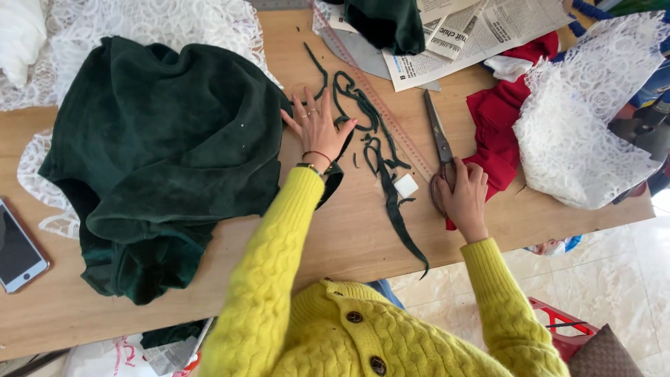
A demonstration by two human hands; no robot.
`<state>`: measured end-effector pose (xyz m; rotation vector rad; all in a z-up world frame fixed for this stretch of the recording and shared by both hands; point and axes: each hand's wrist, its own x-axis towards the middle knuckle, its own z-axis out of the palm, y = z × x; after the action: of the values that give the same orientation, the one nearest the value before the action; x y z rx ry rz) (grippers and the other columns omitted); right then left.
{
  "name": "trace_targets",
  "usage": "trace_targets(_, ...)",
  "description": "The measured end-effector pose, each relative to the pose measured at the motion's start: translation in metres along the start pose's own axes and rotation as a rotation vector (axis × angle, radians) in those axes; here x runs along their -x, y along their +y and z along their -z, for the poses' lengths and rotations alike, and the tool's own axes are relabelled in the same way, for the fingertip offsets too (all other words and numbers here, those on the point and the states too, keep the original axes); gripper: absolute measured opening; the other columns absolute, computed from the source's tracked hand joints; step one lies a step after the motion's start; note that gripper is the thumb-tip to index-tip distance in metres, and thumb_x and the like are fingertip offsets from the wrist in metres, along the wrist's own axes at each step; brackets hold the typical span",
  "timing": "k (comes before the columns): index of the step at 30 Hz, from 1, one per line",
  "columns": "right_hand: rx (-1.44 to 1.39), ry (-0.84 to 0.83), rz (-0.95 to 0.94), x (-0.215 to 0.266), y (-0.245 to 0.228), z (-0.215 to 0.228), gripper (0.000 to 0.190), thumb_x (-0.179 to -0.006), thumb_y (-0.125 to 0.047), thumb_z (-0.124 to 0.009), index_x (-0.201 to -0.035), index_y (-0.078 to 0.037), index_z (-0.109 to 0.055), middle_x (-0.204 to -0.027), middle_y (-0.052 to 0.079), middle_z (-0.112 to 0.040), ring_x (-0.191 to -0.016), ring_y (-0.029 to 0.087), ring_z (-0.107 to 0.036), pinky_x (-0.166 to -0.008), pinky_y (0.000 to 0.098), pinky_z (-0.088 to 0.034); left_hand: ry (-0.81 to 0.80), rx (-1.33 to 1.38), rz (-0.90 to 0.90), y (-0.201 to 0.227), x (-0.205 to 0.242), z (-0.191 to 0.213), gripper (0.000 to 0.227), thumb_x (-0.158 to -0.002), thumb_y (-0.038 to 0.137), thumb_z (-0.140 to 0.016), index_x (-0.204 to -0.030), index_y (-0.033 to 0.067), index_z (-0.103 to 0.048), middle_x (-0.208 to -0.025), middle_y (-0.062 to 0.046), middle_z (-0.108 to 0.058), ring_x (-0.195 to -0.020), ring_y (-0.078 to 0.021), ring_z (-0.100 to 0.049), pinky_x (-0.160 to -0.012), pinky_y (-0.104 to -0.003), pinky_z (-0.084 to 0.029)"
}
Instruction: The person cuts a dark green velvet garment using shears, removing excess fabric and trimming the edges. They then measure the garment with a tape measure and a ruler, marking it with chalk before making additional cuts.
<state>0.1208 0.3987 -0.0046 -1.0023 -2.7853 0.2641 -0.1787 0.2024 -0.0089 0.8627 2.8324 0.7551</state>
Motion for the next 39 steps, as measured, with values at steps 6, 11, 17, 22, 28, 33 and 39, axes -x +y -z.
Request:
trace_targets(6,-0.022,0.210,0.147,0.025,-0.033,-0.023,0.040,-0.088,-0.052,-0.074,-0.111,-0.021,-0.067,-0.107,0.006,-0.052,-0.100,0.031,-0.053,-0.078,0.0444,-0.046,-0.040,0.067,0.128,0.049,0.001,0.013,0.111,-0.081,0.075,-0.070,-0.164,0.0181,-0.021,-0.170,-0.026,-0.016,-0.155,-0.0523,-0.002,-0.115,-0.076,0.009)
trace_targets(11,-0.321,-0.101,-0.126,0.027,-0.052,-0.020,0.058,-0.078,-0.063,-0.083,-0.109,-0.016,-0.069,-0.116,0.006,-0.048,-0.119,0.029,-0.038,-0.109,0.0524,-0.026,-0.064,-0.071,-0.060,0.065,0.011,-0.046,0.105,-0.069,0.086,-0.062,-0.156,0.0296,-0.040,-0.169,-0.012,-0.023,-0.156,-0.0454,-0.008,-0.113,-0.080,0.006)
trace_targets(17,-0.603,0.070,-0.214,-0.002,-0.034,-0.024,0.035,-0.080,-0.030,-0.091,-0.106,-0.024,-0.070,-0.083,-0.002,-0.073,-0.075,0.014,-0.068,-0.072,0.0308,-0.053,0.210,0.046,-0.488,0.022,0.033,-0.131,0.037,-0.078,0.025,-0.069,-0.113,0.0180,-0.059,-0.123,-0.001,-0.053,-0.125,-0.0277,-0.054,-0.116,-0.056,-0.034)
trace_targets(22,-0.583,0.164,-0.237,-0.057,0.004,-0.030,0.033,-0.086,-0.025,-0.088,-0.110,-0.019,-0.066,-0.084,-0.001,-0.072,-0.074,0.014,-0.064,-0.073,0.0312,-0.052,0.036,0.097,-0.532,-0.004,0.105,-0.081,0.024,-0.083,0.018,-0.069,-0.105,0.0219,-0.061,-0.110,0.004,-0.053,-0.113,-0.0226,-0.062,-0.113,-0.050,-0.038)
trace_targets(28,-0.223,0.221,0.063,-0.023,-0.035,-0.017,0.052,-0.100,-0.037,-0.069,-0.143,-0.016,-0.048,-0.137,0.011,-0.047,-0.123,0.036,-0.043,-0.100,0.0516,-0.033,0.063,0.000,-0.397,-0.012,0.194,0.040,0.042,-0.088,0.040,-0.072,-0.124,0.0211,-0.062,-0.136,-0.004,-0.057,-0.148,-0.0302,-0.036,-0.112,-0.079,-0.005)
trace_targets(33,-0.372,-0.009,0.324,0.095,-0.095,-0.003,0.121,-0.071,-0.083,-0.063,-0.161,-0.010,-0.027,-0.168,0.018,-0.025,-0.154,0.039,-0.019,-0.121,0.0568,-0.007,0.168,0.116,-0.132,-0.047,0.247,0.046,0.089,-0.074,0.055,-0.082,-0.148,0.0177,-0.049,-0.161,-0.015,-0.037,-0.151,-0.0425,-0.027,-0.111,-0.081,-0.006)
trace_targets(39,-0.263,-0.027,0.314,0.037,-0.127,-0.021,0.114,-0.085,-0.063,-0.069,-0.161,0.005,-0.017,-0.164,0.037,-0.012,-0.153,0.050,-0.011,-0.126,0.0544,-0.007,0.173,0.281,0.035,-0.033,0.229,0.022,0.141,-0.052,0.062,-0.094,-0.161,0.0113,-0.021,-0.167,-0.029,-0.015,-0.150,-0.0560,-0.015,-0.116,-0.078,-0.001)
